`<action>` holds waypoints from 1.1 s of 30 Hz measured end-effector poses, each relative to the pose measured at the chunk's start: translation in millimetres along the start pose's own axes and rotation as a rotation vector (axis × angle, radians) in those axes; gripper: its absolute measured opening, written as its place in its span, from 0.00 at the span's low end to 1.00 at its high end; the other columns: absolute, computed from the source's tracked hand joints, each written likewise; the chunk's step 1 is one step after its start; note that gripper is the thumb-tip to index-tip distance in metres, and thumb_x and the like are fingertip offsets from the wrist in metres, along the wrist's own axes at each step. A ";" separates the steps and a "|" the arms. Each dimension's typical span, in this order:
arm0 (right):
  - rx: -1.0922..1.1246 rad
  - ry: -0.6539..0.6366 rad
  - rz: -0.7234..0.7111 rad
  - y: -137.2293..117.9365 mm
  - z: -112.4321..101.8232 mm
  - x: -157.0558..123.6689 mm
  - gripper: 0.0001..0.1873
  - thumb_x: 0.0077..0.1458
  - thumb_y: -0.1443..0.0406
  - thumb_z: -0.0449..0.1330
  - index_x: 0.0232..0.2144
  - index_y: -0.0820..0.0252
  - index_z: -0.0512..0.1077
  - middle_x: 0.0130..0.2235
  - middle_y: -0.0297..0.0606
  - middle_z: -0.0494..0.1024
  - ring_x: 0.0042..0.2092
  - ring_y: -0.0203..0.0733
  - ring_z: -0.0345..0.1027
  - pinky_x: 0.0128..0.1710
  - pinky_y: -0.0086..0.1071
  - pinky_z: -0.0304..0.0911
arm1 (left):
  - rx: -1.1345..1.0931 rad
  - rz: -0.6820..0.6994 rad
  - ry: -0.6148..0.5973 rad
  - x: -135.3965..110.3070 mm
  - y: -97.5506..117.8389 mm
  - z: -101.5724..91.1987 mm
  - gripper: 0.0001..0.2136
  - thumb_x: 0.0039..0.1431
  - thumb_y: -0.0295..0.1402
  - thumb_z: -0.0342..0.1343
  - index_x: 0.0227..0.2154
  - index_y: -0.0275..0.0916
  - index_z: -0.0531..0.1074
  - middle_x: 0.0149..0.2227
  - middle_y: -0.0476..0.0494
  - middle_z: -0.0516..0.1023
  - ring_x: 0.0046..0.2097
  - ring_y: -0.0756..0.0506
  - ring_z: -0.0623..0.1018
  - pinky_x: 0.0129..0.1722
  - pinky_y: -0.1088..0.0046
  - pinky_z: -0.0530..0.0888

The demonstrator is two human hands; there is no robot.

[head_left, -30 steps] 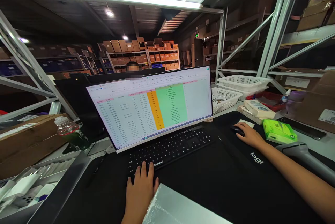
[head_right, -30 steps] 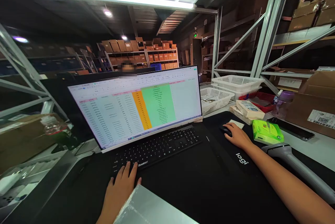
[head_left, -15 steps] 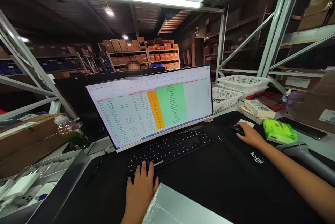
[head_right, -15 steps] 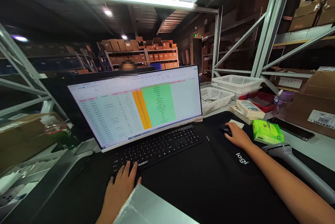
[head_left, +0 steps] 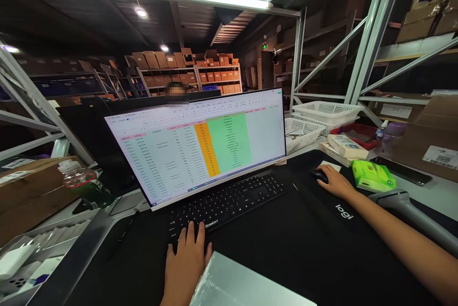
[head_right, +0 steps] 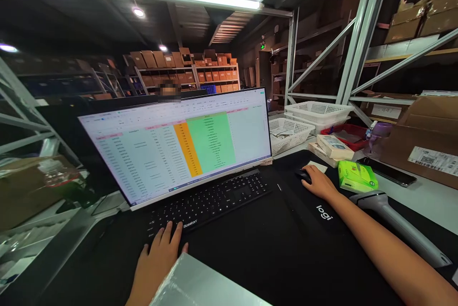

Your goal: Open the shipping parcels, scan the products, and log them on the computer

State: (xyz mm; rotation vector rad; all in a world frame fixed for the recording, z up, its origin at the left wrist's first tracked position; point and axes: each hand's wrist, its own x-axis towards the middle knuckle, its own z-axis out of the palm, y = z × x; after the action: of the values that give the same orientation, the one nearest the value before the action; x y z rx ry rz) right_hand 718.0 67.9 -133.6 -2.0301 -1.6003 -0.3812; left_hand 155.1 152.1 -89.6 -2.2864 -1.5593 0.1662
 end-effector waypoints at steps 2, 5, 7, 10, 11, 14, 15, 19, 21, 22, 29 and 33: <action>0.000 -0.003 0.002 -3.1 -2.4 -0.2 0.20 0.55 0.58 0.58 0.50 0.55 0.71 0.51 0.46 0.75 0.52 0.54 0.73 0.55 0.45 0.69 | -0.002 0.000 -0.015 1.2 -0.1 0.3 0.26 0.72 0.34 0.37 0.70 0.40 0.59 0.71 0.32 0.59 0.69 0.34 0.65 0.62 0.47 0.70; -0.008 -0.017 0.017 -8.9 -7.0 0.1 0.19 0.55 0.59 0.58 0.49 0.55 0.71 0.52 0.46 0.75 0.52 0.53 0.73 0.55 0.44 0.69 | -0.015 0.003 -0.030 3.8 -1.0 3.5 0.26 0.72 0.35 0.37 0.70 0.40 0.58 0.71 0.33 0.60 0.70 0.34 0.64 0.61 0.46 0.70; -0.018 -0.035 0.031 -11.7 -9.4 0.4 0.19 0.55 0.59 0.58 0.49 0.56 0.70 0.52 0.48 0.75 0.53 0.54 0.73 0.55 0.44 0.69 | -0.020 0.014 -0.018 5.0 -2.1 7.6 0.26 0.72 0.35 0.36 0.70 0.40 0.58 0.71 0.33 0.60 0.69 0.33 0.64 0.60 0.45 0.71; -0.020 -0.044 0.036 -13.3 -11.2 0.7 0.19 0.56 0.60 0.57 0.50 0.57 0.70 0.52 0.48 0.75 0.53 0.54 0.72 0.55 0.44 0.69 | -0.017 0.024 0.017 5.5 -4.2 14.3 0.26 0.72 0.34 0.36 0.69 0.39 0.59 0.71 0.31 0.61 0.69 0.32 0.65 0.59 0.45 0.72; -0.017 -0.042 0.033 -13.1 -11.4 0.8 0.19 0.56 0.60 0.57 0.50 0.57 0.70 0.52 0.48 0.75 0.53 0.53 0.72 0.55 0.44 0.69 | -0.017 0.028 0.029 5.5 -5.0 16.2 0.26 0.72 0.34 0.36 0.69 0.39 0.59 0.70 0.31 0.61 0.69 0.32 0.66 0.59 0.45 0.72; -0.011 -0.040 0.023 -12.0 -11.1 1.0 0.19 0.56 0.60 0.58 0.49 0.56 0.71 0.52 0.47 0.75 0.53 0.53 0.72 0.55 0.43 0.68 | -0.017 0.044 0.055 5.5 -6.6 20.3 0.26 0.72 0.34 0.36 0.69 0.39 0.59 0.70 0.30 0.62 0.67 0.32 0.67 0.57 0.46 0.73; -0.012 -0.041 0.022 -11.5 -10.8 1.0 0.19 0.56 0.60 0.58 0.49 0.56 0.71 0.52 0.47 0.75 0.53 0.53 0.72 0.55 0.43 0.68 | -0.013 0.049 0.060 5.6 -6.8 21.1 0.26 0.72 0.34 0.36 0.69 0.38 0.59 0.70 0.30 0.63 0.67 0.32 0.67 0.57 0.46 0.73; -0.018 -0.046 0.033 -9.3 -9.1 0.3 0.19 0.56 0.60 0.59 0.50 0.55 0.71 0.52 0.46 0.75 0.53 0.52 0.72 0.55 0.42 0.68 | 0.003 0.056 0.080 6.1 -6.2 22.0 0.26 0.72 0.35 0.36 0.69 0.38 0.59 0.70 0.29 0.63 0.67 0.32 0.68 0.57 0.45 0.73; -0.021 -0.050 0.035 -8.0 -7.9 -0.2 0.20 0.56 0.60 0.59 0.51 0.55 0.71 0.53 0.46 0.74 0.54 0.53 0.72 0.55 0.42 0.68 | -0.002 0.056 0.075 5.9 -5.6 20.2 0.26 0.72 0.36 0.36 0.69 0.38 0.59 0.70 0.28 0.62 0.67 0.32 0.68 0.58 0.45 0.72; -0.022 -0.052 0.035 -7.4 -7.4 -0.3 0.20 0.56 0.59 0.59 0.51 0.55 0.71 0.53 0.46 0.74 0.54 0.53 0.71 0.55 0.42 0.67 | -0.004 0.054 0.067 5.5 -5.3 18.4 0.26 0.72 0.35 0.36 0.69 0.38 0.59 0.70 0.29 0.62 0.67 0.32 0.67 0.58 0.46 0.72; -0.014 -0.048 0.028 -5.3 -5.2 1.0 0.21 0.56 0.60 0.59 0.51 0.57 0.71 0.52 0.48 0.74 0.54 0.54 0.71 0.57 0.45 0.66 | 0.029 0.020 -0.037 0.5 -1.8 -3.2 0.26 0.73 0.36 0.38 0.70 0.38 0.57 0.71 0.31 0.59 0.69 0.34 0.65 0.61 0.49 0.70; -0.019 -0.048 0.029 -6.8 -6.0 1.0 0.21 0.56 0.60 0.59 0.52 0.57 0.71 0.52 0.48 0.74 0.54 0.54 0.71 0.57 0.44 0.66 | 0.039 0.022 -0.055 0.2 -0.7 -10.1 0.26 0.73 0.36 0.36 0.70 0.39 0.56 0.72 0.32 0.58 0.70 0.35 0.64 0.62 0.50 0.70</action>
State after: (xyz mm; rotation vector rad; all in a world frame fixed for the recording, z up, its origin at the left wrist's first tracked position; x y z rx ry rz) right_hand 712.3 66.5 -126.6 -2.0894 -1.5995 -0.3409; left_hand 157.7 150.2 -80.0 -2.2871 -1.5447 0.2654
